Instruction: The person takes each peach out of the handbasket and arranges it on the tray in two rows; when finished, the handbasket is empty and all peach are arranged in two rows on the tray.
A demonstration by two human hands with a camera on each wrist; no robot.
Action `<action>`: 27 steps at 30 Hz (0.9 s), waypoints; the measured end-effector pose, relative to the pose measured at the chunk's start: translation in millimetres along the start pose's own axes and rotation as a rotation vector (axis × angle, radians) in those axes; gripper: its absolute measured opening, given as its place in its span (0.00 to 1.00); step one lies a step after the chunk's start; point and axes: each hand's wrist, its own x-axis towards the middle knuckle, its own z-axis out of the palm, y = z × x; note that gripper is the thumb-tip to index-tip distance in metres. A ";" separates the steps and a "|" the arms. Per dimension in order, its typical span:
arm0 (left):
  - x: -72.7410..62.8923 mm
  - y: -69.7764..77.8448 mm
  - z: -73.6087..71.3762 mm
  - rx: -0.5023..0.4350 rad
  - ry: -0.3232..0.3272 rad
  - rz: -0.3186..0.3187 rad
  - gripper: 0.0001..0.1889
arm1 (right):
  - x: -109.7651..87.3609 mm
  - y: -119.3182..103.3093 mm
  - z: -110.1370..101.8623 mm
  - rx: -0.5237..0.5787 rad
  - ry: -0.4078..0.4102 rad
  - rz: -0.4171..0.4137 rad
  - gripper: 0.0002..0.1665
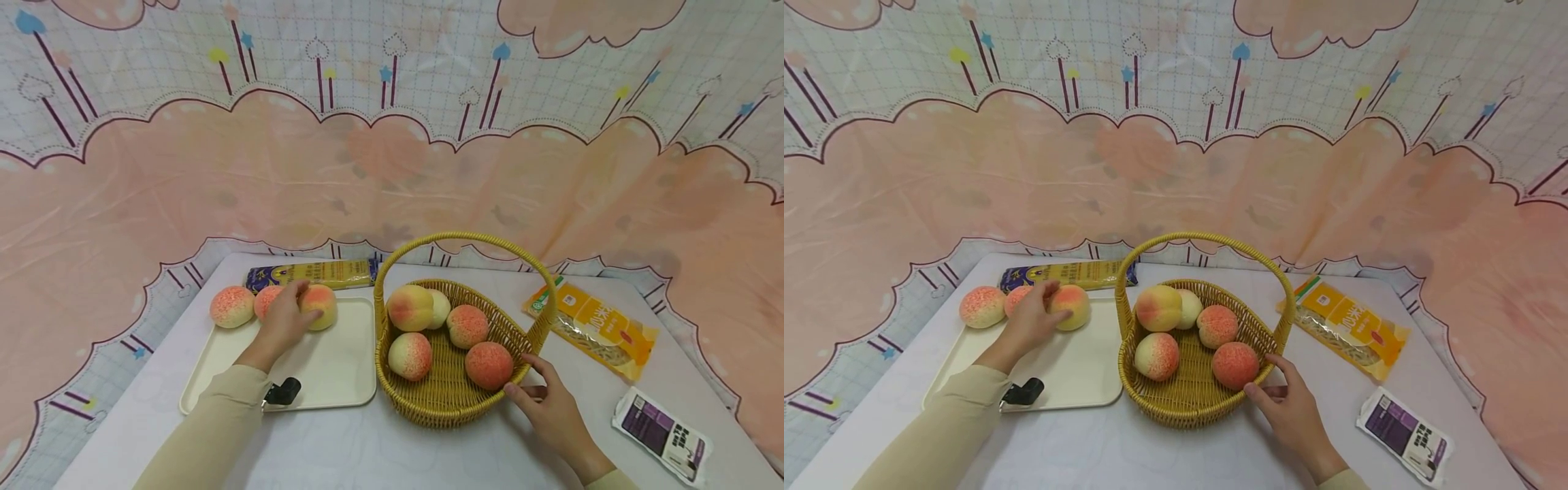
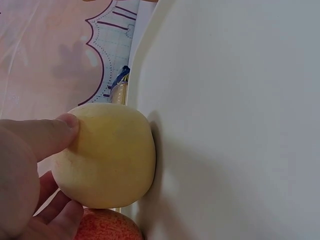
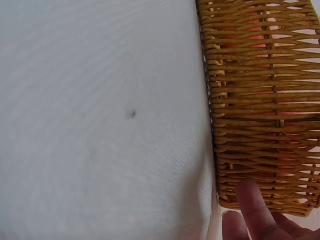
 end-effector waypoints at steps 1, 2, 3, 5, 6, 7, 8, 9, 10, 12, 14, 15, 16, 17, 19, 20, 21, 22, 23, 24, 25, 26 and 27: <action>-0.1 -0.1 0.1 -0.001 0.001 0.001 0.35 | 0.0 0.0 0.1 0.001 0.000 -0.002 0.38; -0.2 -0.4 0.3 -0.001 0.001 0.002 0.36 | 0.0 -0.1 0.2 0.001 0.001 -0.003 0.38; -0.5 -0.5 0.3 -0.002 0.003 0.003 0.36 | 0.0 -0.3 0.3 0.001 0.000 -0.003 0.38; -0.5 -1.3 0.8 -0.002 0.007 0.008 0.35 | 0.1 -0.6 0.3 0.003 -0.001 -0.001 0.38; -0.6 -1.6 1.1 -0.001 0.009 0.012 0.35 | 0.0 -0.8 0.2 0.003 -0.002 0.002 0.38; -0.7 -1.9 1.5 -0.001 0.011 0.017 0.35 | -0.1 -1.0 0.1 0.003 -0.003 0.005 0.38; -0.8 -2.5 1.9 0.000 0.014 0.022 0.35 | -0.2 -1.2 0.0 0.002 -0.005 0.008 0.38; -1.1 -3.0 2.3 0.001 0.017 0.027 0.35 | -0.2 -1.1 -0.1 0.002 -0.008 0.011 0.39; -1.4 -3.5 2.7 0.004 0.020 0.034 0.35 | -0.2 -1.1 -0.1 0.001 -0.010 0.012 0.39; -2.9 -4.1 2.9 0.011 0.027 0.050 0.34 | -0.4 -0.8 -0.2 -0.001 -0.014 0.017 0.39; -5.3 -4.0 2.4 0.012 0.032 0.059 0.35 | -0.7 -0.6 -0.1 0.001 -0.014 0.022 0.39; -6.9 -3.6 1.8 0.013 0.034 0.064 0.35 | -0.6 -0.4 0.1 0.000 -0.014 0.021 0.39; -8.8 -2.8 1.2 0.012 0.034 0.070 0.35 | -0.7 -0.3 0.1 -0.001 -0.014 0.021 0.39; -10.9 -1.9 0.3 0.010 0.034 0.076 0.36 | -0.6 -0.3 0.2 -0.002 -0.013 0.020 0.39; -15.4 0.4 -1.6 0.010 0.036 0.091 0.36 | -0.3 -0.1 0.1 -0.005 -0.014 0.018 0.39; -17.7 1.8 -2.7 0.012 0.037 0.100 0.36 | 0.1 0.0 0.1 -0.008 -0.015 0.015 0.39; -20.2 3.5 -3.8 0.014 0.039 0.113 0.37 | 0.4 0.1 0.0 -0.010 -0.017 0.014 0.39; -22.9 5.2 -4.8 0.017 0.040 0.122 0.37 | 0.6 0.1 -0.1 -0.011 -0.018 0.015 0.40; -25.5 6.9 -5.7 0.020 0.043 0.133 0.37 | 0.9 0.1 -0.2 -0.010 -0.019 0.016 0.40; -28.3 9.0 -6.6 0.016 0.047 0.143 0.37 | 1.1 0.1 -0.2 -0.010 -0.019 0.017 0.40; -31.2 11.1 -7.2 0.012 0.048 0.155 0.37 | 1.3 0.2 -0.2 -0.009 -0.020 0.018 0.40; -34.4 13.5 -7.7 0.007 0.050 0.165 0.37 | 1.5 0.3 -0.2 -0.009 -0.020 0.018 0.40; -37.6 15.6 -8.0 0.001 0.049 0.173 0.37 | 1.7 0.3 -0.1 -0.008 -0.020 0.018 0.40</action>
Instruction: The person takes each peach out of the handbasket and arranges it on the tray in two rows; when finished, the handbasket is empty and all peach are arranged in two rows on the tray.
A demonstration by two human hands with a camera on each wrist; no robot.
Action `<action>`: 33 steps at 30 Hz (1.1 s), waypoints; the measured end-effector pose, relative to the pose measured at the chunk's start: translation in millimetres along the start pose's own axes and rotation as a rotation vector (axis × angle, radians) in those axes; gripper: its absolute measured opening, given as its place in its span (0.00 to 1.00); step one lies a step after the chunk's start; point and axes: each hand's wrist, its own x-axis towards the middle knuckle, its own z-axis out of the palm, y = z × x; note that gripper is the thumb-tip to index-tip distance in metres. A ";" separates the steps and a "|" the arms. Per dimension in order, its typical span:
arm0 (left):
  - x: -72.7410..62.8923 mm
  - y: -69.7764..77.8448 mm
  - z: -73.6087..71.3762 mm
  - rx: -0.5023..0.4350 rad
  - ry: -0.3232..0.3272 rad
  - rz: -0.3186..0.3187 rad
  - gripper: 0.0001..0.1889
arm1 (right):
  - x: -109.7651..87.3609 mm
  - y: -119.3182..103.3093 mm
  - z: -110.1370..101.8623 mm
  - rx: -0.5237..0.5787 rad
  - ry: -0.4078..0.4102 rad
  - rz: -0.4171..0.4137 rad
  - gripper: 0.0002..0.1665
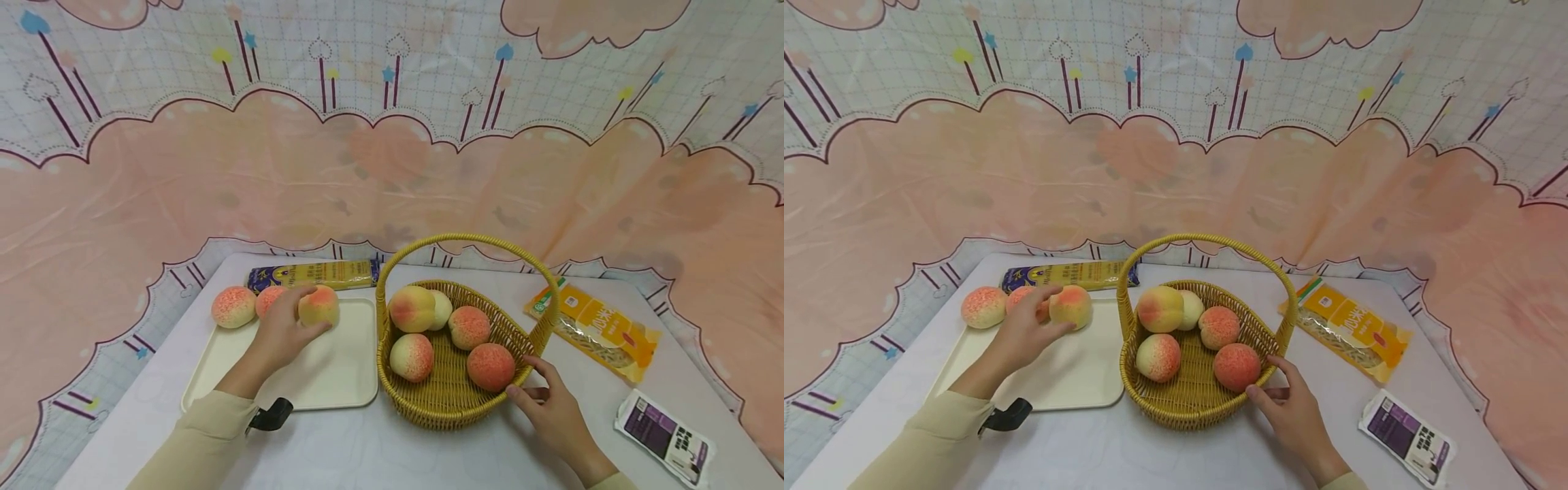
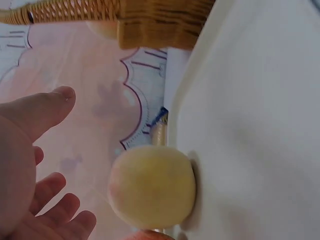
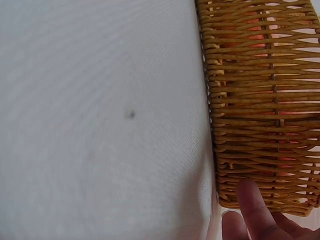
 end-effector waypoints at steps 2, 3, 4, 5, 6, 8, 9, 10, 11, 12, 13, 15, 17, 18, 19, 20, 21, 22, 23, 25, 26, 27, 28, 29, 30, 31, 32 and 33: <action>-5.4 6.0 -0.2 -0.013 -0.003 0.018 0.37 | -0.1 0.2 0.1 0.003 0.001 -0.003 0.40; -8.3 9.3 -0.2 -0.021 -0.009 0.026 0.37 | -0.3 0.3 0.1 0.004 0.002 -0.005 0.40; -11.0 12.2 0.2 -0.021 -0.015 0.036 0.37 | -0.4 0.3 0.2 0.005 0.002 -0.007 0.40; -13.8 15.4 0.5 -0.026 -0.019 0.047 0.37 | -0.7 0.1 0.2 0.007 0.004 -0.009 0.39; -16.5 18.4 0.8 -0.031 -0.024 0.058 0.37 | -0.8 0.1 0.2 0.007 0.004 -0.010 0.39; -21.9 24.2 2.1 -0.040 -0.027 0.090 0.36 | -1.4 -0.4 0.0 0.011 0.006 -0.008 0.39; -24.7 26.9 3.0 -0.049 -0.026 0.108 0.36 | -1.5 -0.5 0.0 0.012 0.004 -0.007 0.39; -27.4 29.3 4.4 -0.052 -0.022 0.131 0.35 | -1.6 -0.5 0.0 0.012 0.004 -0.007 0.39; -30.4 31.8 5.8 -0.056 -0.017 0.149 0.35 | -1.8 -0.7 0.0 0.014 0.005 -0.005 0.39; -33.4 33.9 7.6 -0.059 -0.014 0.168 0.35 | -1.8 -0.6 0.0 0.016 0.003 -0.003 0.39; -36.4 35.7 9.8 -0.058 -0.013 0.189 0.34 | -1.8 -0.5 0.1 0.018 0.003 -0.003 0.39; -42.7 39.7 14.4 -0.051 -0.014 0.226 0.34 | -1.6 -0.4 0.3 0.017 0.006 -0.005 0.39; -48.2 44.6 18.5 -0.050 -0.030 0.247 0.34 | -1.7 -1.0 0.4 0.020 0.015 -0.006 0.39; -50.4 47.3 20.3 -0.052 -0.041 0.257 0.33 | -1.5 -1.3 0.3 0.020 0.017 -0.007 0.39; -52.2 50.5 22.0 -0.055 -0.054 0.266 0.33 | -1.5 -1.6 0.2 0.019 0.018 -0.009 0.39; -53.5 53.8 23.7 -0.061 -0.068 0.274 0.33 | -1.7 -2.1 0.0 0.019 0.021 -0.009 0.39; -54.1 57.3 25.2 -0.069 -0.085 0.278 0.33 | -1.7 -2.4 -0.2 0.019 0.021 -0.010 0.39; -54.2 60.5 27.1 -0.078 -0.099 0.285 0.34 | -1.6 -2.6 -0.3 0.019 0.023 -0.011 0.39; -53.9 63.5 29.2 -0.088 -0.112 0.291 0.34 | -1.7 -2.6 -0.5 0.020 0.021 -0.010 0.39; -52.1 69.1 34.2 -0.108 -0.137 0.300 0.35 | -1.6 -2.1 -0.5 0.022 0.020 -0.011 0.39; -50.9 71.7 36.9 -0.114 -0.149 0.301 0.35 | -1.6 -1.8 -0.4 0.023 0.021 -0.012 0.39; -49.5 74.3 39.6 -0.123 -0.160 0.299 0.36 | -1.6 -1.4 -0.3 0.024 0.021 -0.014 0.38; -48.1 76.7 42.4 -0.129 -0.169 0.297 0.36 | -1.5 -1.0 -0.1 0.024 0.022 -0.016 0.38; -46.7 79.0 45.3 -0.135 -0.177 0.295 0.35 | -1.5 -0.7 0.0 0.024 0.021 -0.017 0.38; -45.1 81.4 48.3 -0.138 -0.186 0.293 0.35 | -1.5 -0.4 0.1 0.024 0.022 -0.018 0.38; -43.6 83.6 51.2 -0.139 -0.194 0.294 0.35 | -1.5 -0.2 0.2 0.024 0.023 -0.019 0.38; -42.1 85.9 53.8 -0.148 -0.204 0.290 0.35 | -1.5 -0.1 0.3 0.022 0.023 -0.019 0.38; -40.7 88.2 56.2 -0.156 -0.213 0.288 0.36 | -1.5 -0.1 0.3 0.020 0.023 -0.019 0.38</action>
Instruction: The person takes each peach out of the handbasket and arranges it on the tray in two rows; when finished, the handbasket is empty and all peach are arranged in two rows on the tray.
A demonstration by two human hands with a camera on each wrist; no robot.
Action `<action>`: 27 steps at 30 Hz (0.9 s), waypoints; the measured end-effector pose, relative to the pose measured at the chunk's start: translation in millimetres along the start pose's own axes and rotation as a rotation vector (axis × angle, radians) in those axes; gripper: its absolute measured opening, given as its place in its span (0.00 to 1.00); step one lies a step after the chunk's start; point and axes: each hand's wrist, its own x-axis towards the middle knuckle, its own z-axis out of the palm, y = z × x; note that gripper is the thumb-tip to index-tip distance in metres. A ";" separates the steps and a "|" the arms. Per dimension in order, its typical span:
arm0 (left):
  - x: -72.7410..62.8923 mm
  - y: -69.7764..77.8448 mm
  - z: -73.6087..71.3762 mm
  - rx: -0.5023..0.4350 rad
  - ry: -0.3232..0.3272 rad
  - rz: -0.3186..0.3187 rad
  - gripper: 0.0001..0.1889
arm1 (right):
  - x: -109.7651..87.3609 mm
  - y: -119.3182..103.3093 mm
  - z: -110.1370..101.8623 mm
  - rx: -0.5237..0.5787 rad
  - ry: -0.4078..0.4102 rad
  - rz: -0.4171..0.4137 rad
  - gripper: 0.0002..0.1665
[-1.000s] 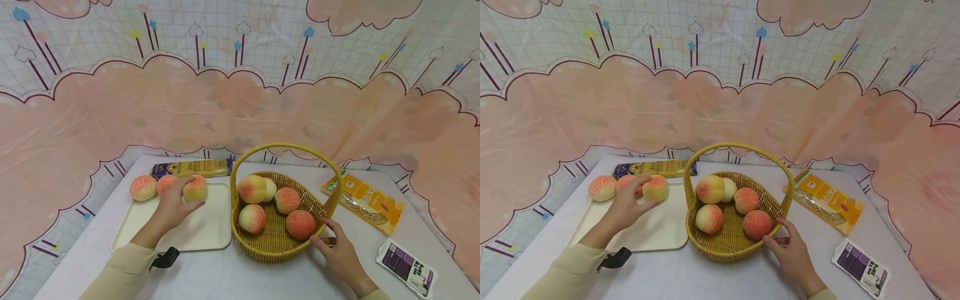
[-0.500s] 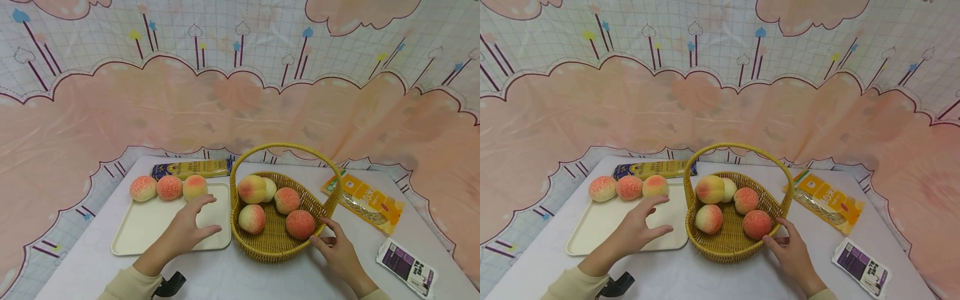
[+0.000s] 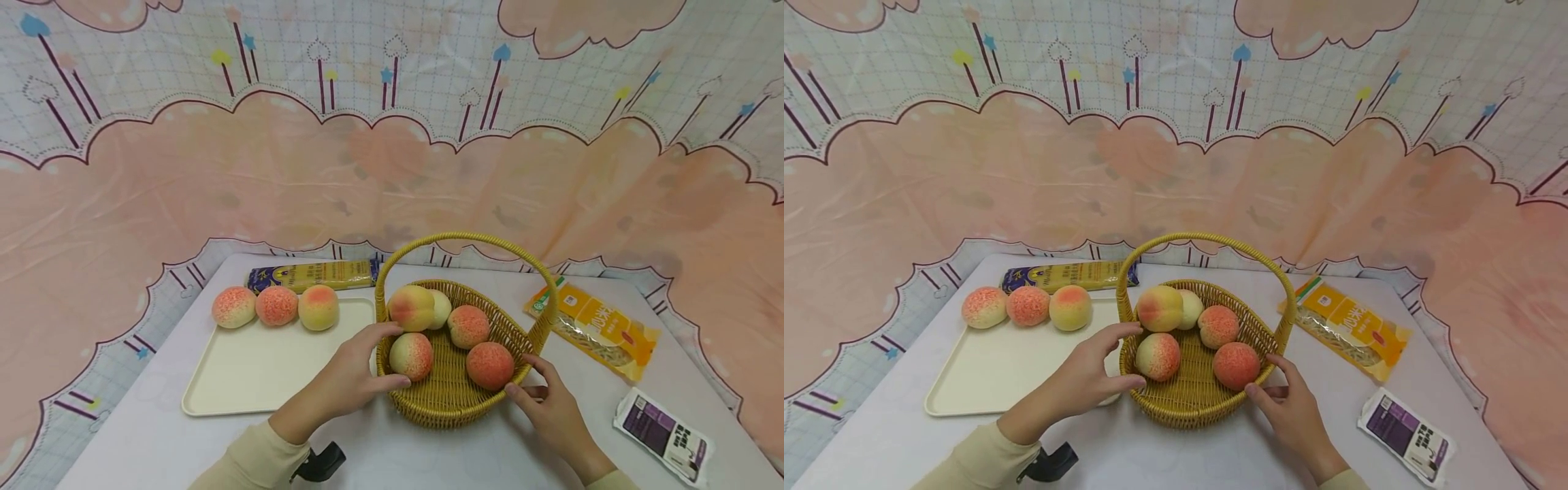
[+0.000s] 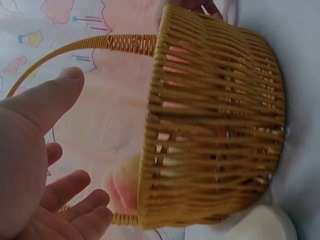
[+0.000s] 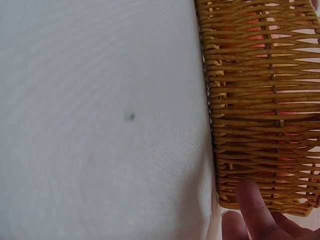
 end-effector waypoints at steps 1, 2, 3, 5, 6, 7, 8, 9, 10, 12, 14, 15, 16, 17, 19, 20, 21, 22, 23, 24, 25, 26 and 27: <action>2.6 1.2 2.2 -0.009 -0.007 -0.001 0.36 | 0.1 0.0 0.0 0.000 0.000 0.000 0.38; 5.1 2.1 4.3 -0.019 -0.017 -0.003 0.36 | 0.2 -0.1 0.0 0.000 0.000 0.001 0.38; 7.4 3.1 6.1 -0.027 -0.027 -0.006 0.36 | 0.3 -0.3 0.0 0.000 0.001 0.001 0.38; 11.5 4.8 9.3 -0.044 -0.047 -0.021 0.36 | 0.4 -0.8 0.1 0.001 0.001 0.003 0.38; 13.5 5.3 10.7 -0.042 -0.057 -0.029 0.36 | 0.5 -1.2 0.1 0.003 0.000 0.003 0.38; 15.5 5.4 12.3 -0.040 -0.067 -0.037 0.36 | 0.6 -1.5 0.1 0.005 0.000 0.004 0.38; 17.3 5.5 13.6 -0.034 -0.077 -0.047 0.36 | 0.6 -1.8 0.1 0.006 -0.001 0.006 0.38; 19.0 5.5 14.8 -0.028 -0.086 -0.059 0.36 | 0.6 -2.1 0.1 0.008 -0.001 0.006 0.38; 20.6 4.9 16.1 -0.021 -0.094 -0.071 0.36 | 0.6 -2.3 0.1 0.008 -0.001 0.007 0.38; 23.7 3.9 18.5 -0.013 -0.108 -0.094 0.36 | 0.6 -2.6 -0.1 0.009 -0.002 0.007 0.38; 26.4 2.7 20.7 -0.012 -0.117 -0.110 0.36 | 0.5 -2.8 -0.1 0.010 -0.001 0.005 0.38; 27.6 2.3 21.8 -0.015 -0.121 -0.119 0.36 | 0.5 -2.8 -0.1 0.010 0.000 0.003 0.38; 28.7 1.7 22.8 -0.015 -0.124 -0.124 0.36 | 0.6 -2.8 -0.2 0.009 -0.001 0.003 0.38; 29.9 1.6 23.6 -0.013 -0.126 -0.129 0.36 | 0.6 -2.7 -0.2 0.009 -0.001 0.002 0.38; 32.0 1.2 25.4 -0.003 -0.129 -0.129 0.37 | 0.6 -2.4 -0.4 0.006 -0.001 0.003 0.38; 32.9 0.9 26.1 0.001 -0.131 -0.130 0.37 | 0.6 -2.2 -0.5 0.004 -0.002 0.004 0.38; 33.7 1.0 26.7 0.007 -0.133 -0.130 0.38 | 0.6 -1.9 -0.6 0.003 -0.004 0.008 0.38; 34.3 0.8 27.5 0.013 -0.134 -0.128 0.38 | 0.6 -1.6 -0.7 0.003 -0.005 0.011 0.38; 34.8 0.9 28.1 0.018 -0.135 -0.127 0.38 | 0.5 -1.3 -0.7 0.001 -0.006 0.013 0.38; 35.1 0.9 28.6 0.020 -0.135 -0.126 0.38 | 0.4 -1.0 -0.8 0.000 -0.008 0.017 0.38; 35.2 1.2 28.9 0.019 -0.136 -0.125 0.38 | 0.4 -0.8 -0.8 0.000 -0.009 0.020 0.38; 35.2 1.5 29.2 0.016 -0.135 -0.121 0.37 | 0.3 -0.5 -0.8 -0.001 -0.010 0.023 0.38; 35.0 1.9 29.3 0.015 -0.136 -0.118 0.37 | 0.2 -0.4 -0.9 -0.002 -0.010 0.024 0.38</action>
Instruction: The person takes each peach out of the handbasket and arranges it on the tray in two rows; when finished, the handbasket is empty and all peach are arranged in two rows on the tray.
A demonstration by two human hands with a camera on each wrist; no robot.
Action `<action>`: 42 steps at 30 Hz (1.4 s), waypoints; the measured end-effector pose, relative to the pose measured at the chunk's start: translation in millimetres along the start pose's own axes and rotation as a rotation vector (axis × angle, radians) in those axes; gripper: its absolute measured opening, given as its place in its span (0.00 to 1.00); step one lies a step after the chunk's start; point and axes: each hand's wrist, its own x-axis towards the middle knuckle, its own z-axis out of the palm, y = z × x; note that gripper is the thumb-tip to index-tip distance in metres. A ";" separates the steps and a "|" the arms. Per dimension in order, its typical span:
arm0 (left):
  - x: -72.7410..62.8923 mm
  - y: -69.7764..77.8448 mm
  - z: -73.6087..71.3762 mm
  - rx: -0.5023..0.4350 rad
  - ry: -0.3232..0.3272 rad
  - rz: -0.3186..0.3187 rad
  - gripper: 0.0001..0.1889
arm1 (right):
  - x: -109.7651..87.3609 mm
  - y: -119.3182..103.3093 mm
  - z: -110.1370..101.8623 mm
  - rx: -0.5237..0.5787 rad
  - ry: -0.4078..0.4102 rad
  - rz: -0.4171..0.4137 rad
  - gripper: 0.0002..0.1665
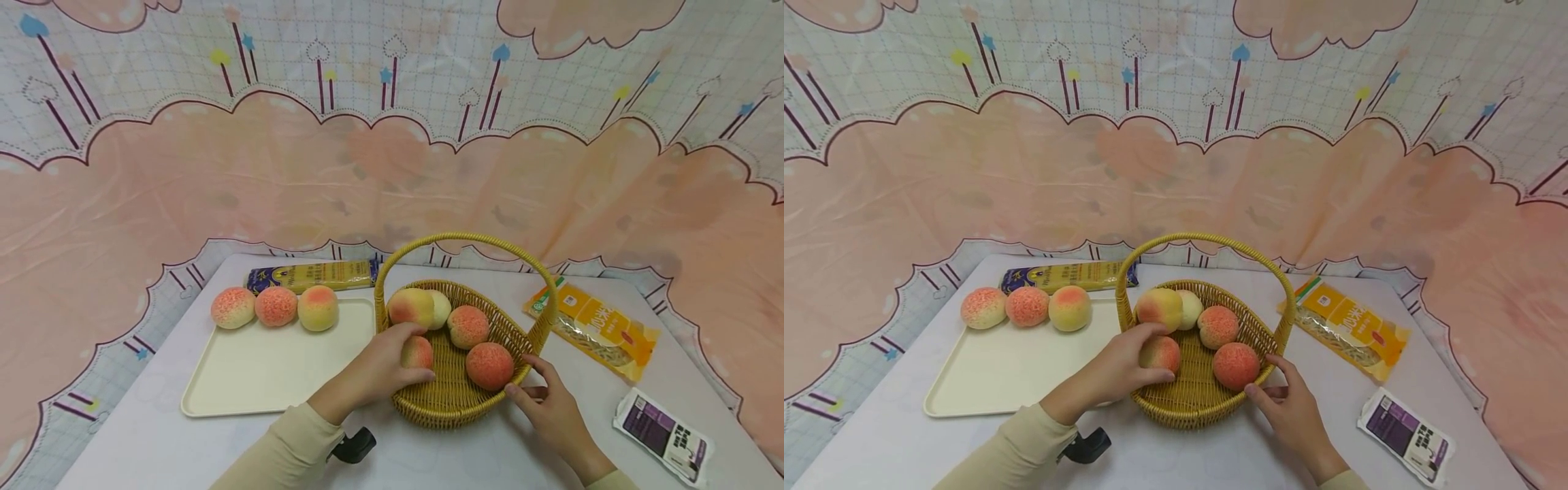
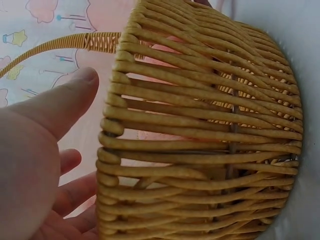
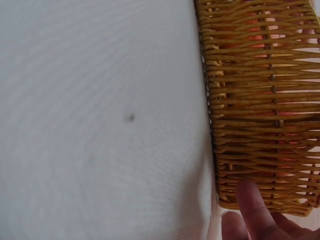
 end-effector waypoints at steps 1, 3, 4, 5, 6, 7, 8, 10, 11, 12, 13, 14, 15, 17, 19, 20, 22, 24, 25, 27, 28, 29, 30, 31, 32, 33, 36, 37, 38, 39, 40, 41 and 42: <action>-0.3 0.2 -0.1 -0.002 0.000 0.003 0.36 | 0.1 0.1 0.1 -0.002 0.000 -0.001 0.38; -1.0 0.6 -0.3 0.000 -0.001 0.015 0.35 | 0.4 0.1 0.2 -0.006 -0.002 -0.002 0.39; -1.5 1.0 -0.5 0.002 -0.003 0.016 0.35 | 0.5 0.2 0.2 -0.008 -0.002 -0.004 0.39; -1.9 1.2 -0.7 0.004 -0.006 0.016 0.35 | 0.5 0.1 0.3 -0.009 -0.001 -0.005 0.39; -2.3 1.4 -0.9 0.004 -0.010 0.013 0.35 | 0.5 0.0 0.3 -0.011 0.000 -0.006 0.39; -2.6 1.4 -1.0 0.004 -0.014 0.009 0.34 | 0.5 0.0 0.5 -0.012 0.001 -0.008 0.39; -2.8 1.1 -1.0 0.008 -0.018 0.007 0.34 | 0.4 -0.1 0.5 -0.011 0.003 -0.008 0.39; -3.4 1.2 -1.6 0.009 -0.028 -0.007 0.33 | 0.0 0.0 0.8 -0.010 0.008 -0.009 0.38; -3.6 1.0 -1.9 0.013 -0.033 -0.013 0.33 | -0.2 0.0 0.9 -0.009 0.010 -0.010 0.38; -3.6 0.6 -2.1 0.018 -0.037 -0.016 0.33 | -0.3 0.2 1.0 -0.007 0.012 -0.013 0.38; -3.7 0.5 -2.4 0.028 -0.040 -0.016 0.33 | -0.4 0.4 1.1 -0.006 0.013 -0.014 0.38; -3.7 0.3 -2.8 0.039 -0.044 -0.015 0.32 | -0.6 0.5 1.1 -0.004 0.013 -0.016 0.38; -3.9 0.2 -3.1 0.047 -0.048 -0.016 0.32 | -0.8 0.6 1.0 -0.001 0.013 -0.019 0.38; -4.0 -0.2 -3.7 0.063 -0.055 -0.013 0.31 | -1.1 0.3 0.9 0.002 0.013 -0.023 0.38; -4.2 -1.0 -3.9 0.074 -0.059 -0.003 0.31 | -1.4 -0.2 0.8 0.004 0.012 -0.027 0.38; -4.4 -1.4 -4.0 0.077 -0.061 0.001 0.30 | -1.4 -0.4 0.8 0.005 0.012 -0.029 0.38; -4.6 -1.8 -4.0 0.083 -0.065 0.009 0.30 | -1.4 -0.8 0.8 0.002 0.013 -0.031 0.38; -4.8 -1.8 -4.1 0.090 -0.070 0.018 0.30 | -1.3 -0.9 0.9 0.001 0.015 -0.031 0.38; -4.9 -1.3 -4.2 0.093 -0.073 0.021 0.30 | -1.3 -1.0 0.9 0.001 0.013 -0.029 0.38; -4.8 -0.6 -3.9 0.093 -0.077 0.033 0.29 | -1.3 -1.2 0.9 0.001 0.012 -0.024 0.38; -4.7 -0.4 -3.5 0.095 -0.078 0.038 0.29 | -1.3 -1.1 1.0 0.003 0.012 -0.022 0.38; -4.8 -0.2 -3.3 0.096 -0.078 0.044 0.28 | -1.3 -1.1 1.1 0.004 0.012 -0.021 0.38; -4.7 -0.1 -3.0 0.101 -0.076 0.051 0.27 | -1.3 -1.1 1.1 0.005 0.011 -0.019 0.38; -4.8 0.0 -2.7 0.106 -0.075 0.058 0.27 | -1.3 -1.1 1.2 0.005 0.010 -0.017 0.38; -4.8 -0.1 -2.5 0.110 -0.073 0.062 0.26 | -1.3 -1.0 1.3 0.004 0.011 -0.018 0.38; -4.8 -0.2 -2.3 0.119 -0.073 0.066 0.25 | -1.1 -0.7 1.4 0.002 0.010 -0.021 0.38; -4.9 0.2 -2.5 0.139 -0.078 0.067 0.23 | -0.5 0.5 1.6 -0.006 0.006 -0.027 0.39; -4.8 0.1 -2.5 0.142 -0.082 0.063 0.23 | -0.5 0.7 1.6 -0.005 0.007 -0.028 0.39; -4.6 0.2 -2.6 0.145 -0.085 0.059 0.23 | -0.5 0.8 1.5 -0.007 0.007 -0.029 0.39; -4.4 0.3 -2.7 0.150 -0.089 0.055 0.23 | -0.4 1.0 1.5 -0.008 0.006 -0.031 0.39; -4.1 0.3 -2.7 0.154 -0.093 0.049 0.23 | -0.6 0.8 1.4 -0.006 0.007 -0.030 0.39; -3.7 0.3 -2.7 0.158 -0.097 0.043 0.23 | -0.7 0.6 1.4 -0.006 0.008 -0.029 0.39; -3.2 0.1 -2.5 0.161 -0.102 0.038 0.24 | -0.9 0.3 1.3 -0.004 0.008 -0.027 0.39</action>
